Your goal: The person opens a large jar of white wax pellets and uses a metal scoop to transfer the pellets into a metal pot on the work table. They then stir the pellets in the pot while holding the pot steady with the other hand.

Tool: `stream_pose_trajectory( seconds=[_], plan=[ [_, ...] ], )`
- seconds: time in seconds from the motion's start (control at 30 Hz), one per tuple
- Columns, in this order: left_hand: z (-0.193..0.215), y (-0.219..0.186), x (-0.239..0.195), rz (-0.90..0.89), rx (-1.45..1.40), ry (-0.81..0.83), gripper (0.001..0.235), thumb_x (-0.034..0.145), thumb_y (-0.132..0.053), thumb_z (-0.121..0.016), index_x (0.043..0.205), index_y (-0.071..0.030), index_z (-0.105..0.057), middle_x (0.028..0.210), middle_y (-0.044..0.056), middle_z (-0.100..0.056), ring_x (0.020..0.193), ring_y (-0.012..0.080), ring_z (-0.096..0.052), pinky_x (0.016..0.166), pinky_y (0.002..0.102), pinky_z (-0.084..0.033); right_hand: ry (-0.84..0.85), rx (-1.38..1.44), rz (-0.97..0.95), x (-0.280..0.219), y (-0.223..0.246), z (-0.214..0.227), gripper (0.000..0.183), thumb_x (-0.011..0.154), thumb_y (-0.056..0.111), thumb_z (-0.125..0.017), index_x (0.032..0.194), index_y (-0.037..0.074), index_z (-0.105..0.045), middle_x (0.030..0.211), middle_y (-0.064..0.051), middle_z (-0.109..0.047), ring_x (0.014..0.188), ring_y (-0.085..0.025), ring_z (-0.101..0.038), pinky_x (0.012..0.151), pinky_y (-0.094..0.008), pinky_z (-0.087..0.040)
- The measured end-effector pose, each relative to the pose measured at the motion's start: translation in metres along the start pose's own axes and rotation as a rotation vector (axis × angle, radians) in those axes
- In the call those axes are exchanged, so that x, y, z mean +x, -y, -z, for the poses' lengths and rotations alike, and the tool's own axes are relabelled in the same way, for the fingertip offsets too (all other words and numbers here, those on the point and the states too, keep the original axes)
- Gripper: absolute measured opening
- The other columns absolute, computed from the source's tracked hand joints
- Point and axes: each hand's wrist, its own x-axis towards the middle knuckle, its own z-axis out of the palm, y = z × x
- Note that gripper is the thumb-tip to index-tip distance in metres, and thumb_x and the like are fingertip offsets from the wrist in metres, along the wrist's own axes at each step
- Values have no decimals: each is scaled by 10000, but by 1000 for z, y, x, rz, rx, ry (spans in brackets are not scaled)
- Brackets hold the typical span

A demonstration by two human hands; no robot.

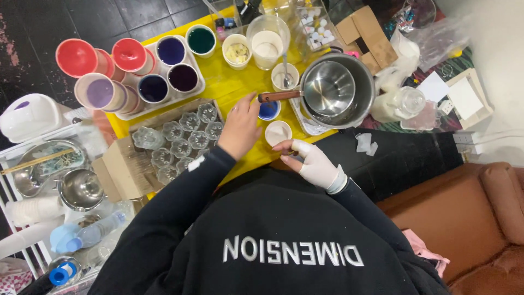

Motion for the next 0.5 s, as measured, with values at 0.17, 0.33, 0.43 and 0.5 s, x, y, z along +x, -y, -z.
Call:
stream_pose_trajectory(
  seconds=[0.17,0.33,0.43,0.5],
  plan=[
    [-25,2,19,70,65,102,714,715,-165,-811,1371,-56,-550,1398,164,-547,1225,334,-576,992,483,-420,-116,-224,43,-13,-3,3,258,952,101,-683,1208,72,-704,1001,-43,-736,863,-134,-663,793,-284,-536],
    [-31,3,25,82,115,87,764,715,-212,-823,1420,-98,-556,1365,134,-563,1151,292,-598,950,504,-373,-151,-310,208,-12,-10,9,219,948,91,-686,1165,77,-712,1000,-71,-753,863,-166,-712,788,-292,-546],
    [-34,7,22,108,173,53,747,718,-216,-819,1412,-122,-558,1324,145,-567,1152,294,-617,952,507,-361,-113,-377,116,-9,-13,12,236,942,118,-684,1175,91,-708,947,-62,-732,792,-158,-713,740,-287,-561],
    [-29,9,21,231,188,81,747,737,-217,-822,1406,-87,-518,1357,154,-567,1073,315,-631,967,500,-365,-116,-352,187,-8,-16,13,227,945,110,-678,1168,78,-703,971,-65,-730,817,-169,-708,750,-300,-559]
  ],
)
